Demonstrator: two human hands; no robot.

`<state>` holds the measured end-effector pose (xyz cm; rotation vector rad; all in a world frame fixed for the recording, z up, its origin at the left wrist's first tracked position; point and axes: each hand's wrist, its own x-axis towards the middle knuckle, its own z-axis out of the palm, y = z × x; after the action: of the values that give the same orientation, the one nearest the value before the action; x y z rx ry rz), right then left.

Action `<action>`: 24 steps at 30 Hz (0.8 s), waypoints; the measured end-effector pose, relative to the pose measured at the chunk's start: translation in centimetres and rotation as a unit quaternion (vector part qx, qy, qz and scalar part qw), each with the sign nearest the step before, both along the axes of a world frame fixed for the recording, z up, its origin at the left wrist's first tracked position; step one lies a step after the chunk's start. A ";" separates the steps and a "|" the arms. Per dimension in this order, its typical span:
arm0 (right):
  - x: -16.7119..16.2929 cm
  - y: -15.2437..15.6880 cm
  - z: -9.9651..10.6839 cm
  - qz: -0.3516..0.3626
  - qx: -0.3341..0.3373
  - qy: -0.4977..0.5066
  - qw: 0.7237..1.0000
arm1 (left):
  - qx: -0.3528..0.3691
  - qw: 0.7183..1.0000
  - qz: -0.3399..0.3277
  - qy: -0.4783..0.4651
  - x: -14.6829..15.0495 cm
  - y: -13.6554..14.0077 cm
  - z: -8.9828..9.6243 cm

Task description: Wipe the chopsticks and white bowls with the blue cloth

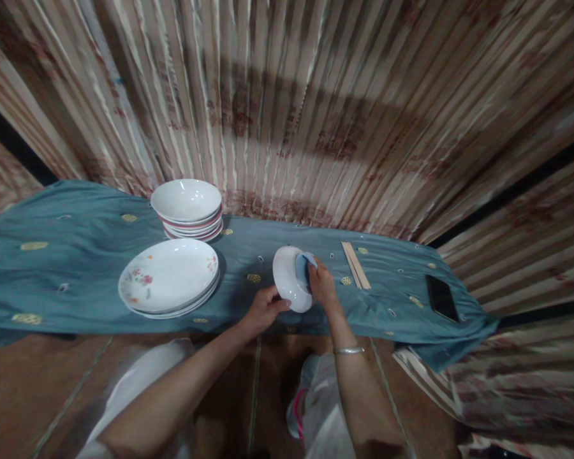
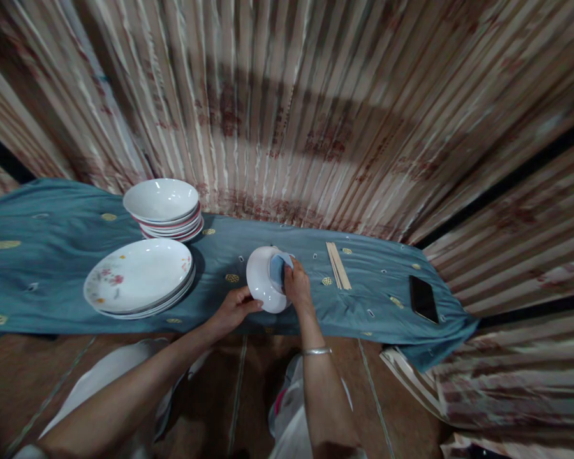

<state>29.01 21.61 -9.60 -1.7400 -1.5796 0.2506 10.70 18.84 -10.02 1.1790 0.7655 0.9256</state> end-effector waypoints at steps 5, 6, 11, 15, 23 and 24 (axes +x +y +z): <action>0.4 -0.9 -0.8 -0.012 -0.027 0.005 1.000 | -0.020 1.000 0.005 -0.018 -0.1 -0.2 0.5; 0.4 -1.2 -1.0 -0.016 -0.027 0.008 0.999 | -0.030 0.999 0.005 -0.024 -0.1 -0.3 0.5; 0.1 -2.2 -1.7 -0.040 -0.020 0.010 0.999 | -0.069 0.997 0.010 -0.041 0.0 -0.5 0.8; -0.4 -3.4 -1.5 -0.054 -0.050 -0.015 0.997 | -0.070 0.997 0.014 -0.042 0.0 -0.4 0.8; -1.1 -6.1 -0.6 -0.039 -0.053 -0.063 0.996 | -0.051 0.998 0.011 -0.044 0.3 -0.4 1.0; -1.2 -6.4 -0.3 -0.033 -0.056 -0.070 0.995 | -0.048 0.998 0.009 -0.047 0.3 -0.4 1.1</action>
<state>27.86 15.16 -9.94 -1.9289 -1.6308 0.1911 11.02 18.47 -8.96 1.0380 0.7374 0.9420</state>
